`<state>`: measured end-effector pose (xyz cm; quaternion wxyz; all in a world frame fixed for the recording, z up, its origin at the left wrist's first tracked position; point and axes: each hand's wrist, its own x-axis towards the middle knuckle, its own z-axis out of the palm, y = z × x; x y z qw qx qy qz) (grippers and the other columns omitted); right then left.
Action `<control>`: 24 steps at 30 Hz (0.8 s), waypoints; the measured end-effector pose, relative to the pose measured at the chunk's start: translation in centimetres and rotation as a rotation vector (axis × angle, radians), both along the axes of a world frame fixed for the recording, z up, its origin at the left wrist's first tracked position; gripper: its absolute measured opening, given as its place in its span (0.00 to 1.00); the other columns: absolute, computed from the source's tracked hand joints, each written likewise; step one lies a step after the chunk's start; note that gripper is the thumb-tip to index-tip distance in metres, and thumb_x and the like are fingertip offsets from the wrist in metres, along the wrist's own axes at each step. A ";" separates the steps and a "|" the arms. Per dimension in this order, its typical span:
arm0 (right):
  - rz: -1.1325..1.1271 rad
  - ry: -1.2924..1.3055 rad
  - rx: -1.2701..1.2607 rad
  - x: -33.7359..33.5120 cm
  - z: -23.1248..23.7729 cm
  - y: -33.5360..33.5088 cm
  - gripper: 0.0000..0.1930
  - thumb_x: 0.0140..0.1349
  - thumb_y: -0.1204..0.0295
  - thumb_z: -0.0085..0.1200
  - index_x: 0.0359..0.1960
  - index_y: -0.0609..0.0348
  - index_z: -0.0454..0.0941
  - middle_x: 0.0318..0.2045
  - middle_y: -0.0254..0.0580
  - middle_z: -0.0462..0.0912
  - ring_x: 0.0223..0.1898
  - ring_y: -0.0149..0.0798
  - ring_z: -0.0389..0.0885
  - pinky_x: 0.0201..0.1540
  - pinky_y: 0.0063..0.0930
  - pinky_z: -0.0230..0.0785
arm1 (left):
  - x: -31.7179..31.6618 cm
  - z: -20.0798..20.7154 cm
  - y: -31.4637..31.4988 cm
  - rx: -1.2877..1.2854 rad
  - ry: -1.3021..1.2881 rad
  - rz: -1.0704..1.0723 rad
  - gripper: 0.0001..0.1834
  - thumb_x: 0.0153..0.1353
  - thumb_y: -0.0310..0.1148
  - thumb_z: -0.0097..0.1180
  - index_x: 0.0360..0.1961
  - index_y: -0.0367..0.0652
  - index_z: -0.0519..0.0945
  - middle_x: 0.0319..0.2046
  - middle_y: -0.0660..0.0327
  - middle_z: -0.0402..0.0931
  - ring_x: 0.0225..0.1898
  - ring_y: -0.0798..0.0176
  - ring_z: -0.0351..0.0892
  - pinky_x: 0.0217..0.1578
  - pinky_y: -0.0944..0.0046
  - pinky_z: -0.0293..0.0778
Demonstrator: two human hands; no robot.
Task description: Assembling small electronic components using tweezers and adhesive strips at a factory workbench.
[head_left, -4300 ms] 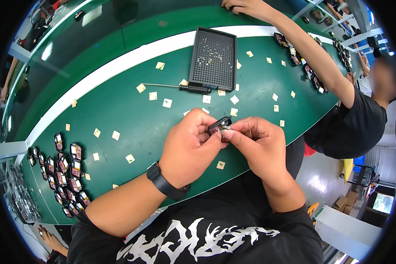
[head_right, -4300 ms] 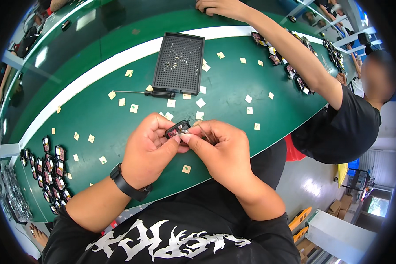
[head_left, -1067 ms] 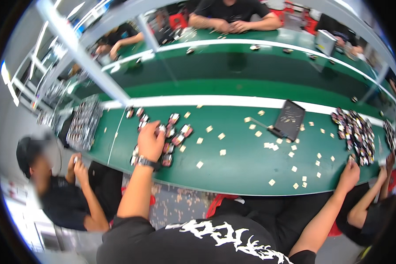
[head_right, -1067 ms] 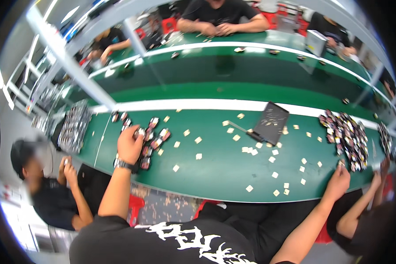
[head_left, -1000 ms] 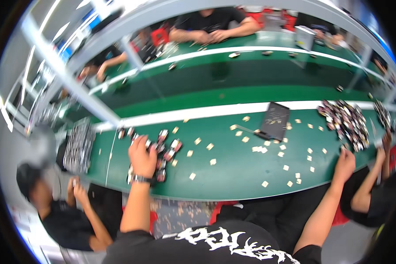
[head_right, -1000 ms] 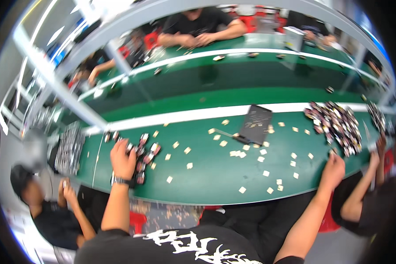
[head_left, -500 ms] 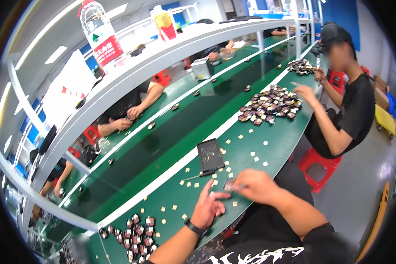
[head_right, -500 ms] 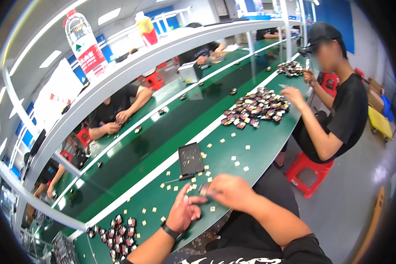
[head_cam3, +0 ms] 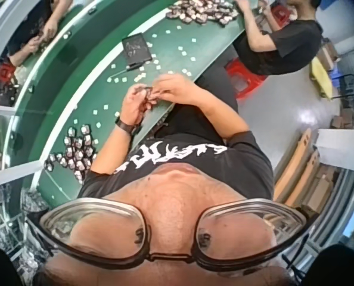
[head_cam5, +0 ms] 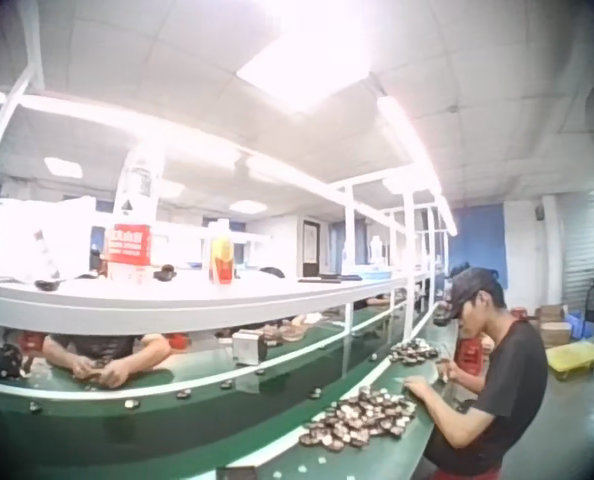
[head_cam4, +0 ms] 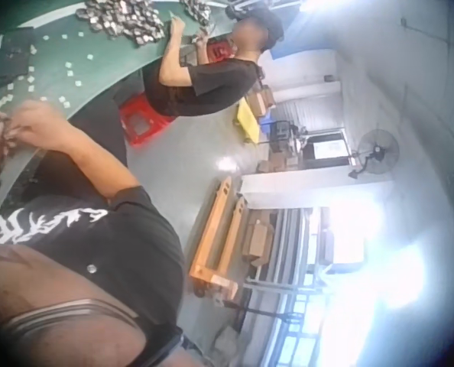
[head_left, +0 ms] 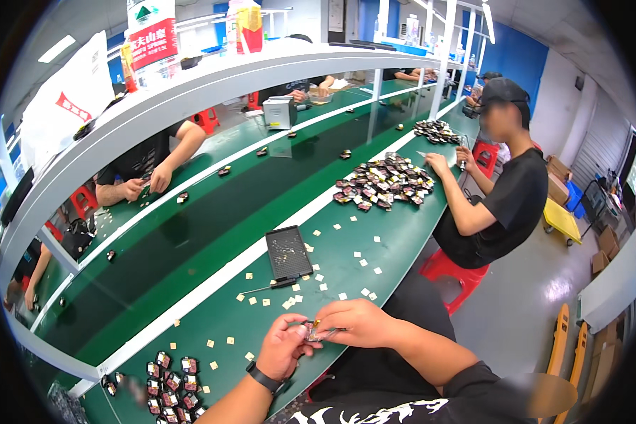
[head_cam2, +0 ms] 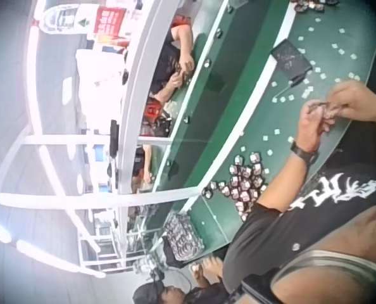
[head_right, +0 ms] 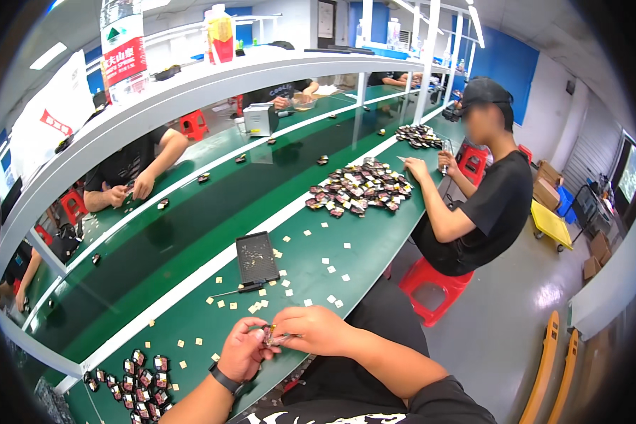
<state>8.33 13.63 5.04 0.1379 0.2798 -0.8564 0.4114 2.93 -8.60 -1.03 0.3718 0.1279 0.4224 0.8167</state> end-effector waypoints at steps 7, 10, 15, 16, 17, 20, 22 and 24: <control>-0.085 0.051 0.256 2.3 2.1 -0.9 0.10 0.61 0.69 0.63 0.44 0.53 0.82 0.45 0.34 0.82 0.38 0.42 0.86 0.37 0.36 0.80 | 0.5 0.1 0.2 -0.070 0.145 0.000 0.21 0.69 0.21 0.56 0.61 0.35 0.69 0.41 0.56 0.82 0.34 0.67 0.83 0.31 0.72 0.75; -0.137 -0.006 0.296 3.9 3.1 -1.4 0.12 0.62 0.68 0.63 0.46 0.54 0.81 0.47 0.36 0.80 0.39 0.43 0.85 0.39 0.37 0.80 | 0.9 0.2 0.3 -0.114 0.173 0.041 0.22 0.67 0.19 0.57 0.62 0.32 0.71 0.41 0.58 0.81 0.36 0.68 0.84 0.34 0.72 0.78; -0.261 -0.091 0.277 5.8 4.0 -0.8 0.11 0.66 0.65 0.61 0.45 0.55 0.81 0.43 0.40 0.80 0.36 0.43 0.85 0.36 0.33 0.78 | 1.4 0.5 0.3 -0.231 0.180 0.102 0.22 0.67 0.18 0.57 0.62 0.31 0.72 0.43 0.58 0.80 0.41 0.67 0.85 0.38 0.73 0.79; -0.261 -0.122 0.247 6.0 3.8 -0.5 0.10 0.66 0.65 0.61 0.44 0.56 0.82 0.41 0.40 0.80 0.34 0.43 0.84 0.35 0.33 0.77 | 1.6 0.6 0.4 -0.239 0.180 0.107 0.22 0.67 0.18 0.56 0.62 0.31 0.72 0.43 0.58 0.80 0.41 0.67 0.85 0.39 0.73 0.79; -0.259 -0.154 0.218 5.9 3.6 -0.2 0.10 0.66 0.65 0.61 0.43 0.56 0.82 0.39 0.39 0.81 0.33 0.43 0.84 0.34 0.33 0.77 | 1.5 0.9 0.6 -0.248 0.178 0.104 0.22 0.67 0.17 0.56 0.62 0.31 0.73 0.43 0.58 0.80 0.41 0.68 0.85 0.39 0.73 0.79; -0.302 -0.197 0.172 4.8 2.9 0.2 0.07 0.63 0.68 0.65 0.36 0.58 0.84 0.30 0.38 0.81 0.27 0.41 0.82 0.30 0.31 0.75 | 1.2 0.8 0.5 -0.275 0.220 0.122 0.22 0.67 0.17 0.55 0.62 0.30 0.72 0.43 0.58 0.80 0.41 0.68 0.84 0.40 0.73 0.79; -0.330 -0.205 0.146 3.7 2.0 0.3 0.08 0.62 0.67 0.66 0.31 0.58 0.84 0.24 0.38 0.80 0.24 0.41 0.81 0.27 0.31 0.73 | 1.5 1.1 0.6 -0.318 0.271 0.242 0.19 0.66 0.16 0.55 0.58 0.30 0.76 0.42 0.57 0.78 0.40 0.67 0.84 0.40 0.70 0.80; -0.339 -0.214 0.108 2.5 0.9 0.6 0.12 0.61 0.63 0.67 0.26 0.56 0.83 0.22 0.38 0.80 0.22 0.43 0.80 0.25 0.34 0.72 | 1.5 1.2 0.2 -0.408 0.406 0.404 0.17 0.66 0.16 0.55 0.56 0.29 0.78 0.41 0.56 0.77 0.39 0.66 0.83 0.38 0.69 0.81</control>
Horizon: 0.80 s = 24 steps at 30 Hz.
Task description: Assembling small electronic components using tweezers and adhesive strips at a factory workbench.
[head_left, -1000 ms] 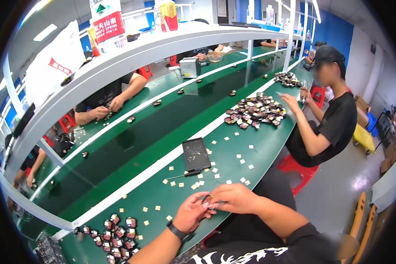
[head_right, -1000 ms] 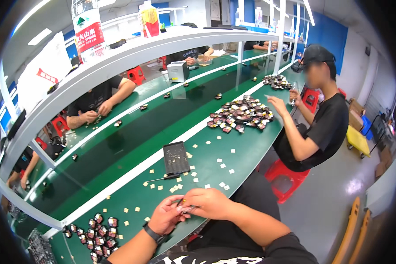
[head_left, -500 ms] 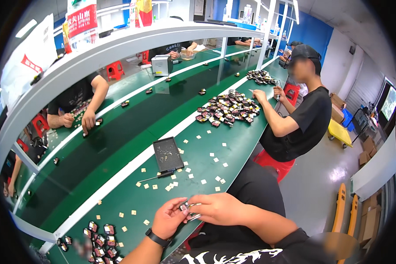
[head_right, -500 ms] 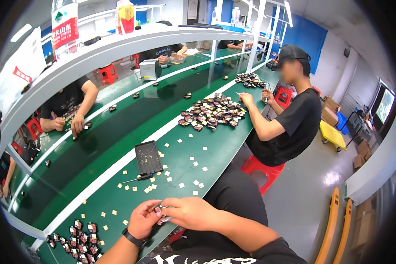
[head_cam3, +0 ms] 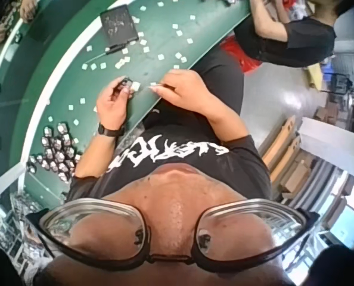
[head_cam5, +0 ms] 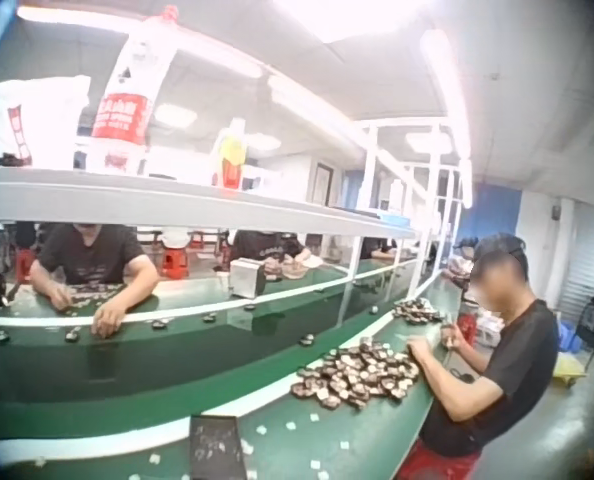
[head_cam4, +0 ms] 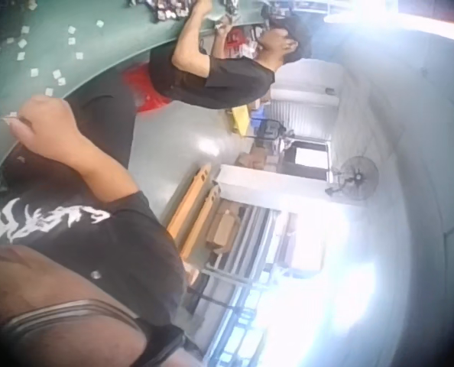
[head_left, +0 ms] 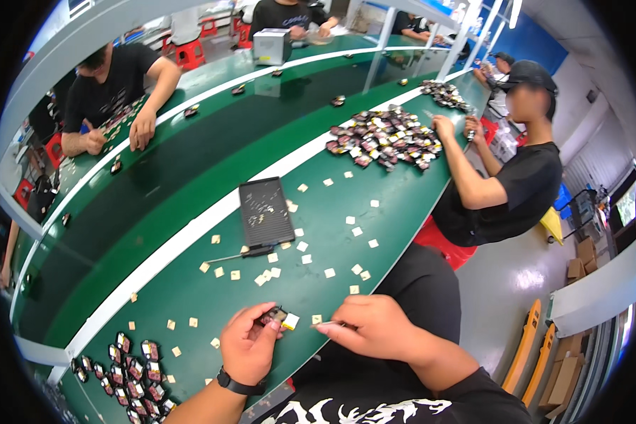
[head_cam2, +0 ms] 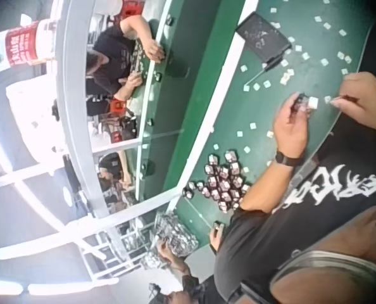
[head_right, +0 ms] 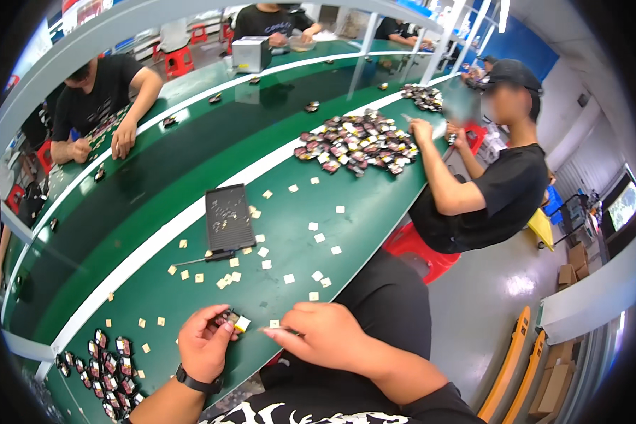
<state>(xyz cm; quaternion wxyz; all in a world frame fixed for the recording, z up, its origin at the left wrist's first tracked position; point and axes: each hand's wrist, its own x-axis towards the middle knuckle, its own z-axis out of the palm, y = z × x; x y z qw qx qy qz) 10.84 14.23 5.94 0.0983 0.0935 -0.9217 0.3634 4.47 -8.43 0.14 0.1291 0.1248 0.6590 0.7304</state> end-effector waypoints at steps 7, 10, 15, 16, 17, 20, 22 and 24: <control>-0.102 -0.050 -0.065 -2.5 -0.4 1.3 0.23 0.51 0.65 0.75 0.12 0.60 0.71 0.13 0.41 0.72 0.13 0.42 0.71 0.17 0.34 0.61 | -1.1 0.6 0.5 -0.036 -0.078 0.033 0.16 0.65 0.16 0.55 0.54 0.30 0.79 0.41 0.56 0.77 0.35 0.67 0.82 0.38 0.69 0.81; -0.066 -0.114 -0.101 -3.6 -1.4 0.8 0.22 0.54 0.67 0.74 0.14 0.62 0.71 0.14 0.41 0.72 0.13 0.37 0.70 0.17 0.31 0.59 | -1.1 0.1 0.0 -0.062 -0.087 0.062 0.16 0.66 0.17 0.55 0.55 0.31 0.79 0.40 0.56 0.79 0.37 0.67 0.85 0.39 0.70 0.81; 0.003 -0.161 -0.171 -4.8 -1.4 -1.2 0.06 0.62 0.76 0.63 0.32 0.63 0.77 0.26 0.45 0.79 0.22 0.41 0.79 0.26 0.31 0.70 | -1.1 -1.0 0.0 -0.138 -0.017 0.065 0.18 0.66 0.18 0.57 0.57 0.33 0.79 0.41 0.55 0.81 0.39 0.67 0.86 0.38 0.70 0.82; 0.042 -0.128 -0.124 -4.9 -1.6 -1.4 0.06 0.62 0.77 0.62 0.34 0.63 0.77 0.26 0.45 0.79 0.24 0.43 0.80 0.27 0.33 0.71 | -1.1 -1.2 0.1 -0.149 -0.008 0.060 0.18 0.66 0.18 0.57 0.57 0.33 0.79 0.41 0.54 0.81 0.39 0.66 0.86 0.38 0.70 0.82; 0.081 -0.095 -0.077 -5.0 -1.9 -1.6 0.06 0.62 0.78 0.61 0.36 0.63 0.76 0.27 0.45 0.80 0.25 0.45 0.80 0.28 0.34 0.72 | -1.1 -1.3 0.1 -0.154 0.001 0.061 0.18 0.66 0.18 0.57 0.58 0.33 0.78 0.41 0.54 0.82 0.39 0.66 0.87 0.38 0.70 0.82; 0.134 0.020 0.007 -5.2 -2.8 -2.4 0.07 0.60 0.80 0.60 0.38 0.63 0.75 0.25 0.45 0.78 0.26 0.49 0.79 0.28 0.39 0.71 | -1.1 -1.4 0.2 -0.162 0.028 0.067 0.19 0.65 0.18 0.58 0.58 0.31 0.78 0.41 0.51 0.83 0.38 0.64 0.87 0.38 0.69 0.82; 0.120 0.027 0.109 -5.1 -3.0 -2.5 0.07 0.60 0.80 0.60 0.37 0.62 0.75 0.24 0.45 0.77 0.25 0.48 0.78 0.28 0.40 0.70 | -1.0 -1.4 0.3 -0.156 0.049 0.079 0.18 0.66 0.19 0.57 0.57 0.30 0.78 0.41 0.50 0.84 0.37 0.63 0.88 0.37 0.68 0.83; 0.120 -0.035 0.129 -4.9 -3.2 -2.8 0.07 0.60 0.79 0.60 0.36 0.62 0.74 0.23 0.45 0.76 0.25 0.48 0.78 0.27 0.41 0.69 | -1.0 -1.1 0.2 -0.177 0.060 0.068 0.18 0.66 0.19 0.57 0.57 0.30 0.79 0.41 0.50 0.84 0.36 0.63 0.88 0.36 0.68 0.83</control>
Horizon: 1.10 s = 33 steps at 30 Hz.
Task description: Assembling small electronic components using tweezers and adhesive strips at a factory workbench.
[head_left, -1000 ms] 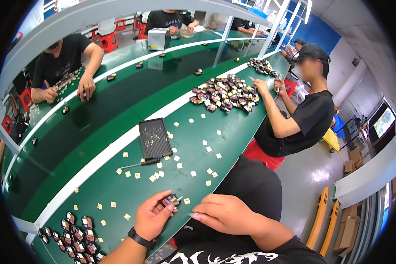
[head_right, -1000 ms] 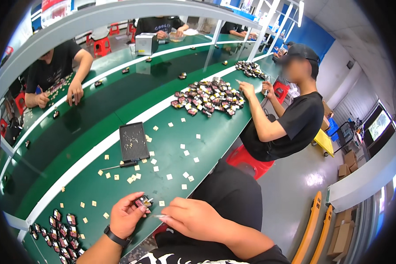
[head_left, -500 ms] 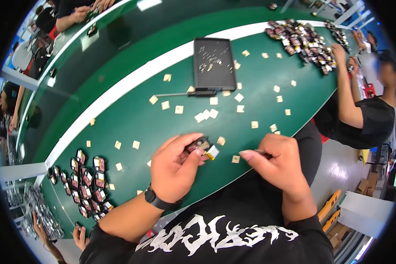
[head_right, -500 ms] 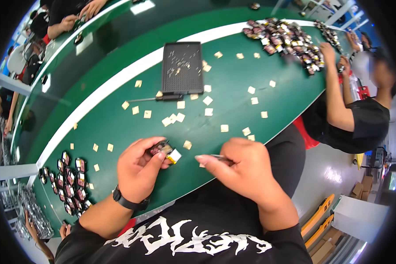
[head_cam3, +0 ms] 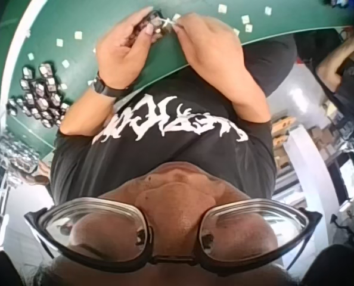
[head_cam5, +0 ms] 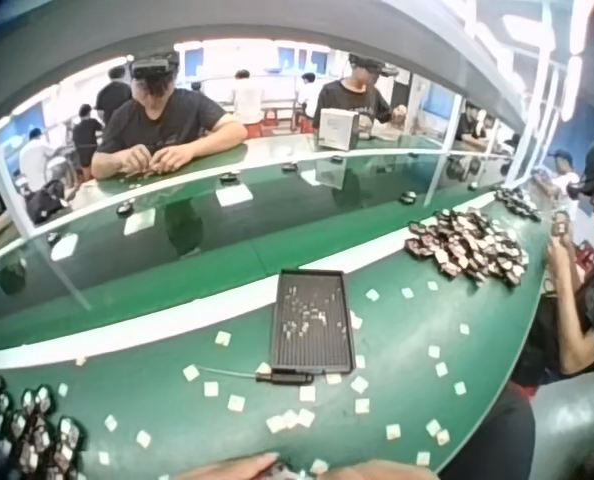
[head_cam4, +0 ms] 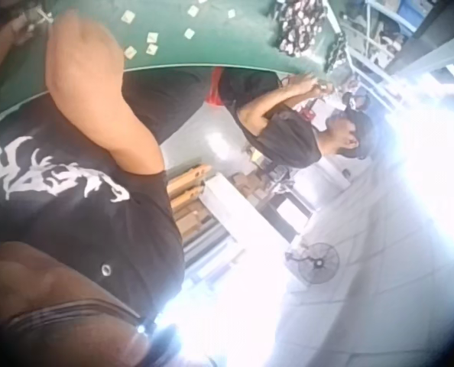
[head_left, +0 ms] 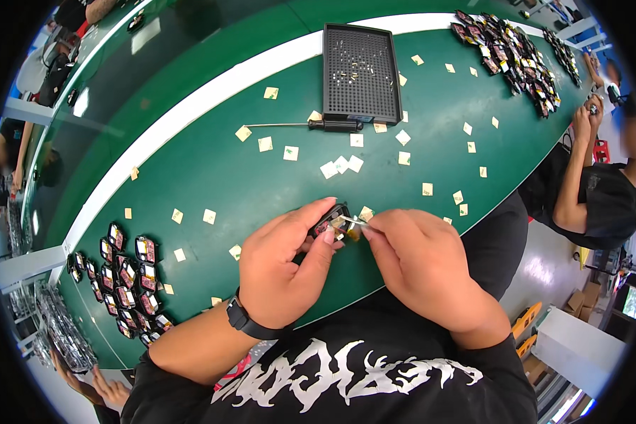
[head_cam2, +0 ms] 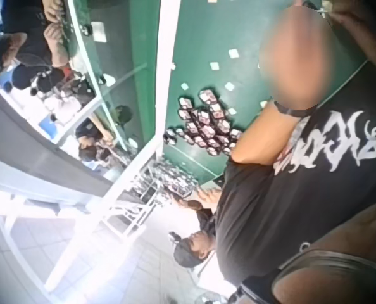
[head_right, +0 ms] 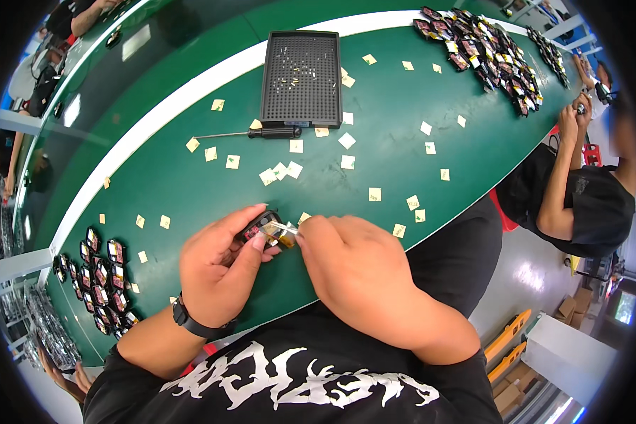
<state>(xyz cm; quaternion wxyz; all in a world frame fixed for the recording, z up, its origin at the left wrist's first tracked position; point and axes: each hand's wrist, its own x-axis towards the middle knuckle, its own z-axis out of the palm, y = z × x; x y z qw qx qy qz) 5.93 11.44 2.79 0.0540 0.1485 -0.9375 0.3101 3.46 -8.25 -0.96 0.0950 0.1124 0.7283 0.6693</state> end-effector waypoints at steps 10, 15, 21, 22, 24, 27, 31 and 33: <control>0.042 -0.061 -0.151 -0.3 -0.1 0.0 0.07 0.61 0.78 0.61 0.36 0.62 0.75 0.24 0.48 0.80 0.27 0.52 0.80 0.29 0.40 0.72 | -0.3 1.1 -0.8 0.106 -0.264 -0.005 0.15 0.69 0.22 0.53 0.56 0.29 0.79 0.39 0.51 0.83 0.32 0.65 0.87 0.33 0.70 0.82; -0.018 -0.254 -0.383 0.1 0.3 0.1 0.07 0.63 0.78 0.63 0.39 0.63 0.76 0.24 0.40 0.81 0.21 0.34 0.77 0.24 0.28 0.67 | -0.4 1.3 -1.0 0.132 -0.296 0.015 0.16 0.71 0.23 0.51 0.57 0.29 0.78 0.38 0.53 0.83 0.32 0.67 0.86 0.33 0.70 0.81; -0.171 -0.467 -0.774 0.5 -0.3 -0.2 0.13 0.61 0.76 0.67 0.44 0.63 0.77 0.24 0.29 0.79 0.20 0.16 0.66 0.21 0.17 0.57 | -0.6 1.3 -0.7 0.140 -0.280 0.017 0.16 0.68 0.21 0.54 0.56 0.30 0.79 0.37 0.54 0.83 0.31 0.68 0.86 0.32 0.71 0.80; -0.190 -0.491 -0.739 0.2 -0.2 -0.6 0.14 0.61 0.76 0.68 0.44 0.63 0.77 0.24 0.29 0.79 0.21 0.16 0.65 0.22 0.16 0.57 | -0.5 1.3 -0.7 0.138 -0.270 0.013 0.16 0.68 0.20 0.54 0.56 0.30 0.79 0.37 0.54 0.83 0.31 0.68 0.86 0.32 0.71 0.80; -0.208 -0.631 -0.755 -0.1 -0.2 -0.7 0.12 0.63 0.75 0.66 0.45 0.65 0.78 0.25 0.28 0.80 0.23 0.15 0.67 0.24 0.15 0.59 | -0.5 1.4 -0.8 0.098 -0.236 -0.029 0.17 0.68 0.19 0.54 0.58 0.29 0.78 0.40 0.54 0.82 0.33 0.68 0.85 0.34 0.71 0.81; -0.242 -0.778 -0.869 -0.4 -0.1 -0.7 0.10 0.65 0.76 0.64 0.44 0.67 0.79 0.28 0.29 0.83 0.25 0.15 0.71 0.27 0.13 0.62 | -0.3 1.0 -0.9 0.095 -0.207 -0.048 0.17 0.69 0.19 0.54 0.58 0.28 0.77 0.41 0.54 0.82 0.34 0.68 0.84 0.35 0.71 0.81; -0.283 -0.809 -1.044 -0.6 0.3 -0.7 0.08 0.66 0.76 0.63 0.42 0.68 0.80 0.31 0.33 0.86 0.28 0.17 0.76 0.29 0.13 0.65 | -0.2 1.1 -0.7 0.113 -0.236 -0.021 0.16 0.69 0.19 0.55 0.57 0.29 0.77 0.42 0.54 0.81 0.35 0.69 0.84 0.36 0.71 0.82; -0.283 -0.811 -1.055 -0.5 0.0 -0.8 0.09 0.66 0.76 0.63 0.42 0.68 0.80 0.31 0.34 0.86 0.29 0.17 0.77 0.30 0.13 0.66 | -0.1 1.0 -0.7 0.123 -0.227 -0.009 0.15 0.68 0.19 0.55 0.56 0.29 0.77 0.42 0.55 0.81 0.35 0.69 0.83 0.37 0.70 0.82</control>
